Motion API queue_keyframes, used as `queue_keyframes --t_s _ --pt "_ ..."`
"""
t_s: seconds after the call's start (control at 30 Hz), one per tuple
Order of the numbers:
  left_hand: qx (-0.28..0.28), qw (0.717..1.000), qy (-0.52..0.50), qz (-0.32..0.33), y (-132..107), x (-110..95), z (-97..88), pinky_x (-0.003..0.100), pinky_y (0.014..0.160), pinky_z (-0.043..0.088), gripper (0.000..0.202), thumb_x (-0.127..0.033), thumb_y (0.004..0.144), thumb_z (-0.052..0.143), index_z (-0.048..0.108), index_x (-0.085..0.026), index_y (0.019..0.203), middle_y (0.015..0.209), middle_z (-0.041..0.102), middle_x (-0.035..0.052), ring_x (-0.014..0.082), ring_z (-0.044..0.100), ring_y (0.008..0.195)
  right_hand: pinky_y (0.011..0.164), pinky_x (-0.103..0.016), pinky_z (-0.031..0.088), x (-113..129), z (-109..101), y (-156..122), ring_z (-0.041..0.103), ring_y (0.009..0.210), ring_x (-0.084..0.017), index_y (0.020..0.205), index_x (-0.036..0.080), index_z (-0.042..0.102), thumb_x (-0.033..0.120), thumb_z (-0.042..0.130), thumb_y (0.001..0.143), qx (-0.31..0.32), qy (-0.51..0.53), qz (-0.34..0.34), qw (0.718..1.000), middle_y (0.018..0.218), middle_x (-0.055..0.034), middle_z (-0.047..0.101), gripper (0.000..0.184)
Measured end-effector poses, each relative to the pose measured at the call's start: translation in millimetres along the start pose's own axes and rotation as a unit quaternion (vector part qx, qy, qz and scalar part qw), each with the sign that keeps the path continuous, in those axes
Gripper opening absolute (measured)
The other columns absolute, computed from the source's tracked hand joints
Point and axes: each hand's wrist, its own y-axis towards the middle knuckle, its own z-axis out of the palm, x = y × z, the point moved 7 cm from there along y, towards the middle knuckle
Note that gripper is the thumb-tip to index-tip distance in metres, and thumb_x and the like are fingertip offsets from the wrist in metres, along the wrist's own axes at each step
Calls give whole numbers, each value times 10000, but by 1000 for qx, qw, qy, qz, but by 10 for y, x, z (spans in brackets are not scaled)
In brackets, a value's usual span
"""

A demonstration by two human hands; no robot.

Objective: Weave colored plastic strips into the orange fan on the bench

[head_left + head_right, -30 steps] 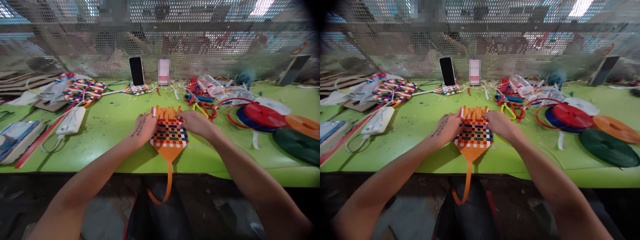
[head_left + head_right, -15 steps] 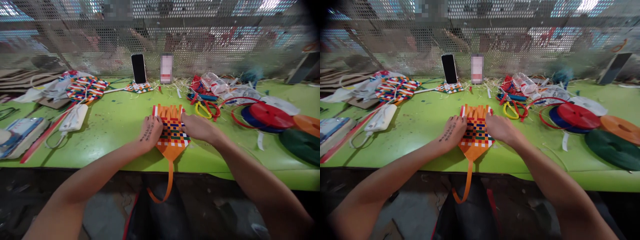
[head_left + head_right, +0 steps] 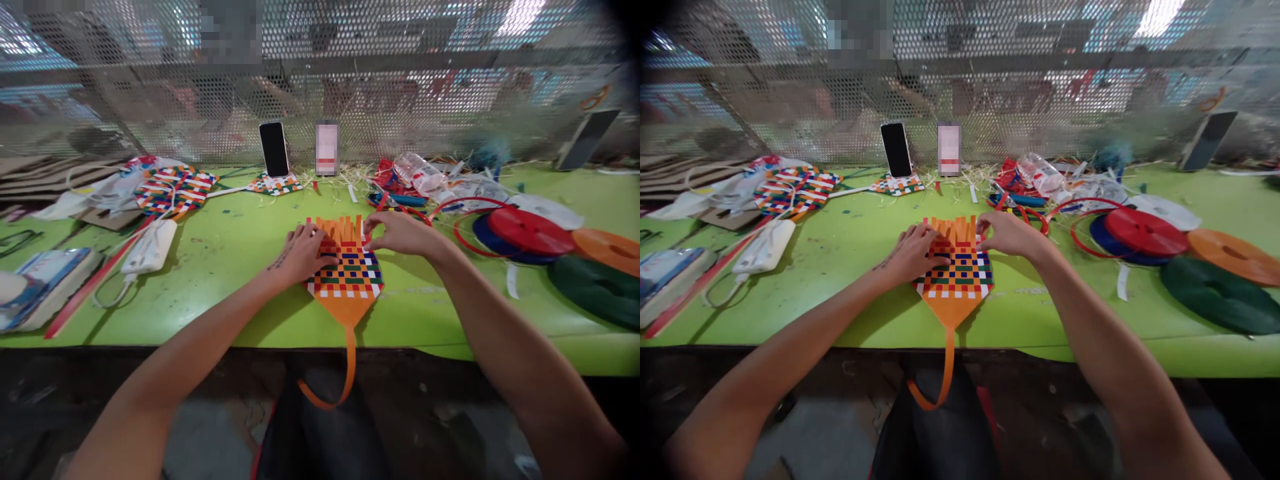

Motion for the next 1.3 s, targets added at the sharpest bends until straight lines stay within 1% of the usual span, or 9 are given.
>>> queue_keyframes --t_s 0.2,0.43,0.57,0.73,0.8,0.93,1.03,1.2,1.3 --pt "6 999 -53 -5 76 22 83 498 1150 417 483 -587 976 721 718 -252 1324 1392 601 130 342 543 1331 896 -369 537 -129 146 36 720 1087 -319 1130 220 771 365 936 723 46 -73 2 996 1186 -103 785 463" --pt "18 996 -71 -48 80 28 104 543 1145 393 450 -593 970 728 712 -265 1277 1400 610 116 363 523 1352 968 -390 515 -49 207 50 693 1137 -332 1117 209 793 307 941 724 44 -91 -43 994 1215 -116 756 431" --pt "17 996 -66 -55 72 24 109 535 1128 384 422 -595 982 712 730 -283 1265 1377 626 104 358 521 1334 933 -377 503 26 201 26 696 1102 -326 1087 196 772 259 921 737 48 -110 -46 992 1170 -114 757 385" --pt "8 998 -40 -48 46 -14 66 528 1093 398 416 -565 1019 673 729 -255 1291 1348 641 124 351 550 1293 790 -347 477 62 177 -3 703 996 -309 1166 179 676 246 920 751 38 -126 -17 991 1132 -119 761 486" --pt "4 999 -20 -37 26 -56 43 522 1087 403 411 -540 1041 650 722 -238 1310 1333 648 131 346 566 1280 794 -345 478 86 176 -24 709 1020 -313 1217 179 660 239 914 767 39 -127 -16 991 1172 -124 763 520" --pt "-9 1000 27 -13 -26 -147 32 493 1073 417 375 -487 1078 599 732 -224 1311 1319 645 136 329 606 1229 897 -343 504 165 192 -91 697 1203 -329 1382 206 660 215 853 840 51 -136 -36 989 1345 -132 737 575" --pt "-25 998 63 8 -65 -210 67 474 1054 438 354 -442 1099 554 725 -208 1302 1308 645 145 320 627 1170 925 -352 520 235 216 -159 689 1258 -346 1497 247 647 210 791 898 59 -165 -48 983 1383 -131 726 617" --pt "-30 994 104 28 -115 -305 143 431 983 500 287 -279 1113 476 678 -150 1271 1328 638 174 297 644 1099 853 -366 544 388 257 -247 733 1153 -350 1443 273 728 236 641 1016 84 -211 -42 973 1345 -142 727 437" --pt "-32 992 109 44 -132 -371 172 421 949 529 304 -343 1118 498 663 -135 1265 1276 651 184 299 652 1079 824 -380 546 469 261 -259 753 1068 -342 1417 241 747 301 536 1086 101 -224 -15 969 1293 -174 732 398"
